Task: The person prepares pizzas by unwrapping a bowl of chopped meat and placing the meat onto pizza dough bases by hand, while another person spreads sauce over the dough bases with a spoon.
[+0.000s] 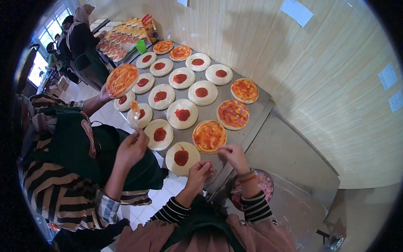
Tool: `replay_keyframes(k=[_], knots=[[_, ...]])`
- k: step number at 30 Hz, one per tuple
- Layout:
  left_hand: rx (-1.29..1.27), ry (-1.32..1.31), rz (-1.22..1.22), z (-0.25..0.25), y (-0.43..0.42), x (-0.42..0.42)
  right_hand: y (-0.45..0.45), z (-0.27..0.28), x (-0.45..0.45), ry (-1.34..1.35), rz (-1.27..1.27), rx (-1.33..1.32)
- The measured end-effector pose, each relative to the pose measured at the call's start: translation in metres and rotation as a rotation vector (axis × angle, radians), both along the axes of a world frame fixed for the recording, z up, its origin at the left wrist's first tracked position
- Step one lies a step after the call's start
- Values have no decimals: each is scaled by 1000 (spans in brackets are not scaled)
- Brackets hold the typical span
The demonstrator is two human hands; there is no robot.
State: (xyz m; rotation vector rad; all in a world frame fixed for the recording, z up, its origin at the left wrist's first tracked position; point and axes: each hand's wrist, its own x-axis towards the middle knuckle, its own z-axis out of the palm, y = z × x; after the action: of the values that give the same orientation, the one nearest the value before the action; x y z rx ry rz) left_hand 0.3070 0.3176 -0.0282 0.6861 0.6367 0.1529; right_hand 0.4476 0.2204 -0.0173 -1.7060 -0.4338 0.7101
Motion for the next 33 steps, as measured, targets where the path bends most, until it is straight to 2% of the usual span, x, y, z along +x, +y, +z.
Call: replay_keyframes(k=[1,2,4,7,11,13,17,20,22,25,28,30,32,33], knots=[[-14,20,-4,1,-3,-4,4,-13,8,-70,-108,-10],[-28,39,-10,2,-5,-8,8,-28,15,-65,-114,-11],[-54,61,-46,1,-8,-16,20,-46,29,-264,-250,-159],[-83,95,-92,2,-8,-27,29,-49,38,-334,-232,-284],[-120,158,-111,2,-4,-32,31,-49,35,-465,-230,-314],[-134,140,-108,0,0,-28,34,-49,35,-677,-217,-356],[-118,86,-78,0,8,-15,40,-31,30,-616,-337,-187],[-100,71,-37,7,13,3,28,6,11,-530,-191,-172],[-44,69,-28,6,13,15,19,14,-4,-141,131,-102],[24,66,-12,6,12,28,17,25,-9,-63,132,-94],[43,51,-21,1,15,31,21,-15,11,-206,23,-124],[45,46,-32,-1,16,26,29,-19,31,-280,-53,-190],[-190,58,-174,2,23,16,41,-32,50,-355,-128,-248],[-190,59,-175,2,24,11,47,-41,58,-350,-151,-262]])
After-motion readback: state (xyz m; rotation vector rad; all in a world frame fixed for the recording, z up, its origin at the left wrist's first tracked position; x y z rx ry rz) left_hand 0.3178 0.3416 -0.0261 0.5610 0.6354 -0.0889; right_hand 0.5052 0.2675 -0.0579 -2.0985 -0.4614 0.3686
